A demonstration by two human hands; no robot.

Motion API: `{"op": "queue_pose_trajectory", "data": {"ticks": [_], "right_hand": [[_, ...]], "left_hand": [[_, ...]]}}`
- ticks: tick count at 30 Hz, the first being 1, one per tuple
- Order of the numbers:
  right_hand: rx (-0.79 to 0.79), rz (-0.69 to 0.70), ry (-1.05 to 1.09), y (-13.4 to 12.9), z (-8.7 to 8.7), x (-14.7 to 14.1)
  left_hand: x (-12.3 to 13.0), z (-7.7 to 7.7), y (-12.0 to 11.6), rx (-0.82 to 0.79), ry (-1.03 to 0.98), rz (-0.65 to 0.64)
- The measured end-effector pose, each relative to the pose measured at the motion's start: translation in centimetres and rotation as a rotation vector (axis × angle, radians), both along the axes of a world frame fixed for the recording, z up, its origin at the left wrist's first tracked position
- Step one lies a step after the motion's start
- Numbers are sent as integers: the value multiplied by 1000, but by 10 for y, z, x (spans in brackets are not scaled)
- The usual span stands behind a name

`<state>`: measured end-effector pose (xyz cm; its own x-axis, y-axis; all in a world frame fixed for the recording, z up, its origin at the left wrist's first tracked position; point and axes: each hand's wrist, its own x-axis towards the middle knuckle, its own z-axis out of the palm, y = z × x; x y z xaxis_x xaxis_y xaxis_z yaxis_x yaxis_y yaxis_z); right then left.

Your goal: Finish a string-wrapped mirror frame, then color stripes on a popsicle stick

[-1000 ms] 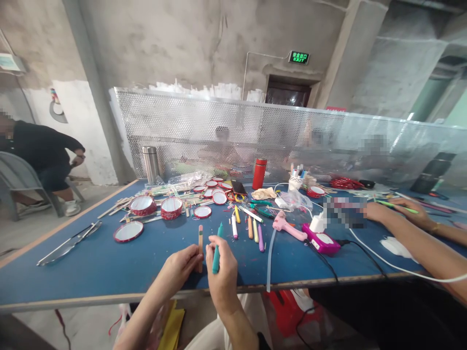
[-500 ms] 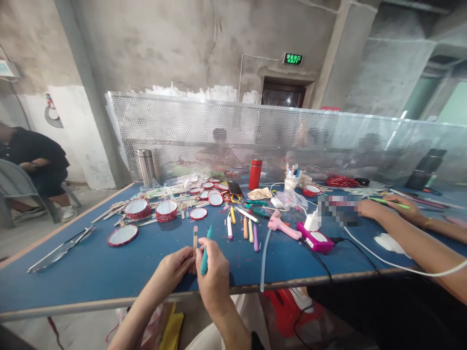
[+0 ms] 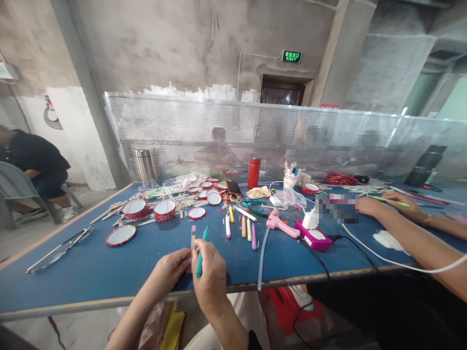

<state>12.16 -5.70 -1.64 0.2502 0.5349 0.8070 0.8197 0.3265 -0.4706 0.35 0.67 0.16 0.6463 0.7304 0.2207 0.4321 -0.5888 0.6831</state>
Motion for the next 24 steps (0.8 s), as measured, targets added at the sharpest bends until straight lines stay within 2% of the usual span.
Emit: {"op": "queue_pose_trajectory", "data": {"ticks": [8,14,20,24], "right_hand": [[-1,16,-67,-2,-5,-2],[-8,-38,-153,-4,-6,-3],[106,-212,-287,-9,-27,-8],[179,-195,-356,-15,-41,-7]], "left_hand": [[0,-4,0,48,21,37],[0,-4,0,43,34,21],[1,-4,0,59,67,46],[1,-8,1,70,104,68]]}}
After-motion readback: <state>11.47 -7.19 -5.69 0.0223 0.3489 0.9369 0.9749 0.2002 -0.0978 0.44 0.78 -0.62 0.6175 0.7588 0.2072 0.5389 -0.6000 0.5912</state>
